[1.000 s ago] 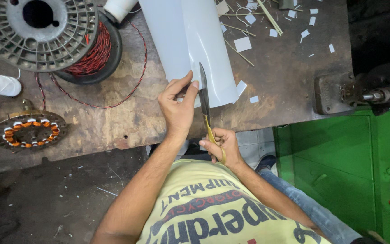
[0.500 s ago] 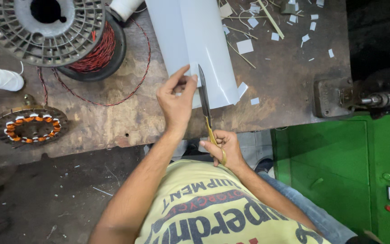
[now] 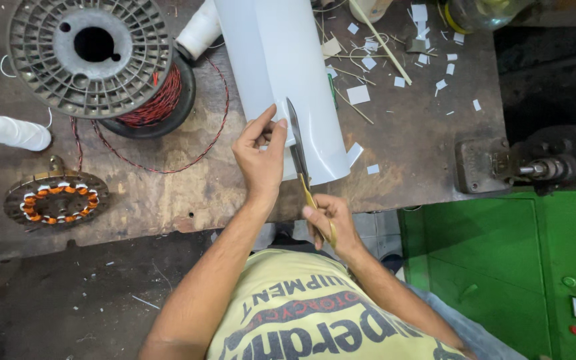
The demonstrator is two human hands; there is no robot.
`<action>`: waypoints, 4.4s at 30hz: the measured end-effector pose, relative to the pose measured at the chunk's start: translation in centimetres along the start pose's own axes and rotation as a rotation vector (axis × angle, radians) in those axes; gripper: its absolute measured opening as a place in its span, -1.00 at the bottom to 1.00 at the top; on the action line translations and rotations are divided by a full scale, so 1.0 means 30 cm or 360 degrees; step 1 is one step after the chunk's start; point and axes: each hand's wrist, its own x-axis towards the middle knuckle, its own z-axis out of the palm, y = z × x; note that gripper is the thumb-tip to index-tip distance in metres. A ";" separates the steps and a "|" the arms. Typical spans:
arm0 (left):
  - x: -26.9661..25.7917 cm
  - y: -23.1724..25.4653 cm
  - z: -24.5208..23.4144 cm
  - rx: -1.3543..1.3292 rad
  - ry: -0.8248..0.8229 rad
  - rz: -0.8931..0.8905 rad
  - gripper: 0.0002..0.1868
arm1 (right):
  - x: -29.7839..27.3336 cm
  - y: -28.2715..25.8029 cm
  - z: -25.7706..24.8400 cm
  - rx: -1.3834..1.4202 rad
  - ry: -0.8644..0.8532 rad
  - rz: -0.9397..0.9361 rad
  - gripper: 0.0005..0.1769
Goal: The person cuts a long strip from a white insulating sheet using scissors, then repeatedly cuts small rectangular pieces and places them into slots on a circular stator component on the workbench.
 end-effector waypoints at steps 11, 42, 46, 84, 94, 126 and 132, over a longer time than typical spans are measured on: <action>-0.007 0.021 -0.019 0.0033 0.0010 -0.0019 -0.69 | 0.026 -0.057 0.047 -0.0169 0.0084 0.0046 -0.67; 0.060 0.053 -0.024 0.0235 0.0139 0.0186 -0.65 | 0.039 -0.150 0.042 0.0039 -0.0135 0.0024 -0.58; 0.059 0.056 -0.028 0.0265 0.0115 0.0170 -0.65 | 0.047 -0.137 0.045 0.0044 -0.0103 0.0052 -0.66; 0.075 0.082 -0.048 0.0190 0.0065 0.0153 -0.62 | 0.089 -0.192 -0.045 0.0644 -0.0922 0.0156 -0.14; 0.057 0.084 -0.037 0.0212 0.0054 0.0192 -0.63 | 0.072 -0.183 -0.033 0.0519 -0.0770 -0.0058 0.18; 0.127 0.129 -0.047 0.0333 0.0111 0.0275 -0.61 | 0.139 -0.246 -0.020 0.0363 -0.0771 0.0023 -0.07; 0.132 0.135 -0.045 0.0221 0.0094 0.0325 -0.62 | 0.131 -0.257 -0.023 0.0238 -0.0730 0.0121 -0.20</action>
